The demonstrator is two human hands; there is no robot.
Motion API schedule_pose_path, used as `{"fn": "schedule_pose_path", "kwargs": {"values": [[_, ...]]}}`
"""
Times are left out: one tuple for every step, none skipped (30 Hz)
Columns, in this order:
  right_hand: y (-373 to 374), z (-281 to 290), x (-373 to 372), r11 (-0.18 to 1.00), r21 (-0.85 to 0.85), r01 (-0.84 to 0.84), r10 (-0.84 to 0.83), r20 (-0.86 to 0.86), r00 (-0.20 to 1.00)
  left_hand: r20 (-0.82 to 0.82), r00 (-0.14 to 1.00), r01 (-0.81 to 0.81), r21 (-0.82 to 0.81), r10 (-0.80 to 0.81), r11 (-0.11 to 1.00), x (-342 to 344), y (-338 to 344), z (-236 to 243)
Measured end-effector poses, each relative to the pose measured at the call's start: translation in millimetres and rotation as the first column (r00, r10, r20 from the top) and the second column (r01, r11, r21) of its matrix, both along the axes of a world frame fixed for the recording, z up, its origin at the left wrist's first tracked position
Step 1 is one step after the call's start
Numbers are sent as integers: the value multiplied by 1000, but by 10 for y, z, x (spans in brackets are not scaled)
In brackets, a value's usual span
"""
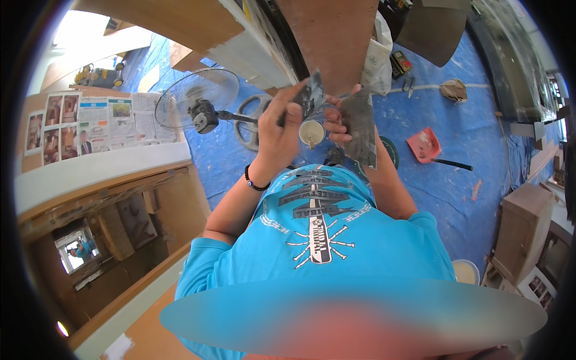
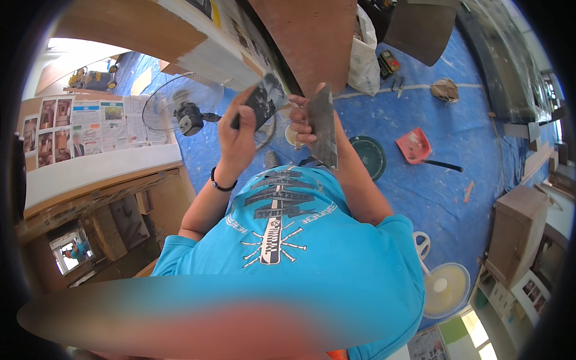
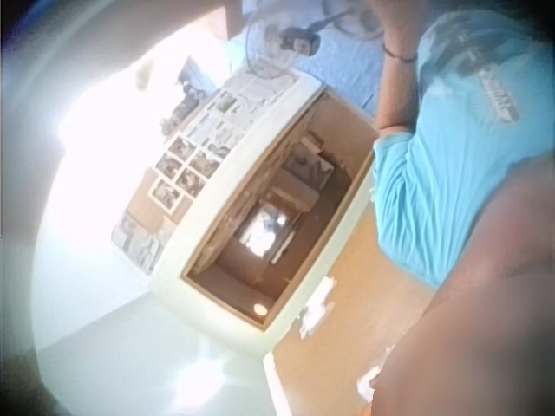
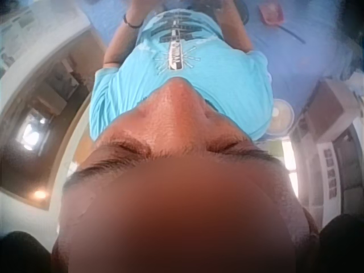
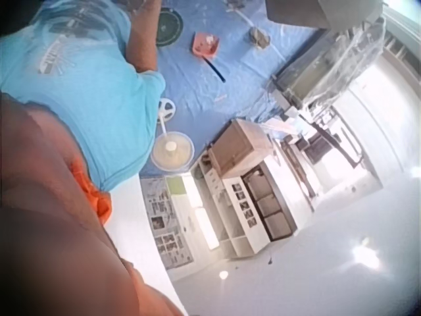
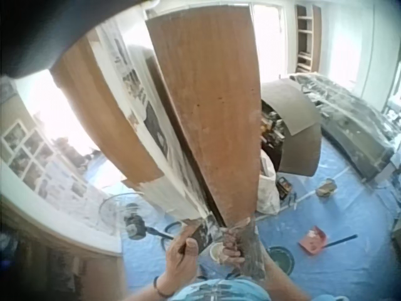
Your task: The person applies white wall compound to a wall using a putty knife and a hawk. They repeatedly scoop compound from a bucket, transfer it to the hawk, and spread it onto the wall surface in smooth strokes.
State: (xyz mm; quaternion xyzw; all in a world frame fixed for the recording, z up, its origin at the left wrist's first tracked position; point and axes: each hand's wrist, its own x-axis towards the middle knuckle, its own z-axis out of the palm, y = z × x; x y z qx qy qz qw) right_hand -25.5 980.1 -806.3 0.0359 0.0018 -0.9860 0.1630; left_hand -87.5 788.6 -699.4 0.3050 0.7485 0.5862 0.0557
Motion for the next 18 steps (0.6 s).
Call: {"fn": "schedule_pose_path", "kwargs": {"values": [[25, 3, 11, 998, 24, 60, -62, 68, 996, 161, 986, -56, 73, 43, 996, -31, -16, -15], [55, 13, 38, 992, 53, 116, -122, 127, 984, 217, 974, -95, 130, 65, 987, -58, -40, -24], [78, 28, 63, 982, 86, 169, -183, 184, 966, 273, 959, -137, 185, 83, 973, -96, -62, -29], [97, 50, 88, 972, 88, 219, -232, 199, 952, 329, 940, -180, 239, 95, 954, -112, -86, -33], [102, 74, 118, 959, 91, 268, -282, 216, 935, 290, 942, -225, 178, 167, 958, -147, -110, -35], [96, 103, 142, 937, 136, 322, -349, 305, 886, 340, 925, -252, 220, 169, 942, -153, -130, -40], [91, 136, 168, 914, 213, 347, -395, 261, 881, 380, 911, -267, 258, 157, 928, -158, -151, -46], [88, 173, 189, 871, 328, 367, -460, 279, 843, 400, 908, -268, 321, 126, 908, -159, -167, -53], [71, 205, 211, 826, 404, 392, -506, 225, 833, 378, 908, -291, 255, 182, 922, -152, -174, -69], [47, 237, 228, 791, 461, 403, -553, 258, 792, 326, 918, -304, 217, 224, 928, -149, -185, -80], [34, 272, 237, 768, 475, 429, -578, 226, 784, 282, 933, -302, 280, 222, 911, -146, -183, -95], [17, 301, 247, 746, 463, 479, -591, 127, 797, 302, 930, -297, 274, 212, 915, -148, -189, -102], [-15, 331, 258, 686, 548, 478, -614, 83, 785, 326, 934, -269, 370, 147, 889, -157, -176, -112], [-49, 360, 281, 618, 601, 506, -619, -25, 785, 342, 937, -238, 460, 77, 856, -162, -162, -116], [-108, 385, 295, 540, 682, 493, -634, -56, 771, 204, 972, -188, 393, 114, 900, -176, -153, -109], [-184, 407, 305, 326, 769, 549, -589, -289, 755, 68, 988, -152, 315, 138, 937, -180, -132, -102], [-253, 434, 324, 78, 830, 552, -523, -438, 731, -76, 987, -117, 238, 139, 964, -171, -108, -89], [-326, 462, 330, -182, 819, 543, -423, -564, 709, -135, 985, -80, 200, 109, 976, -159, -85, -69]]}}
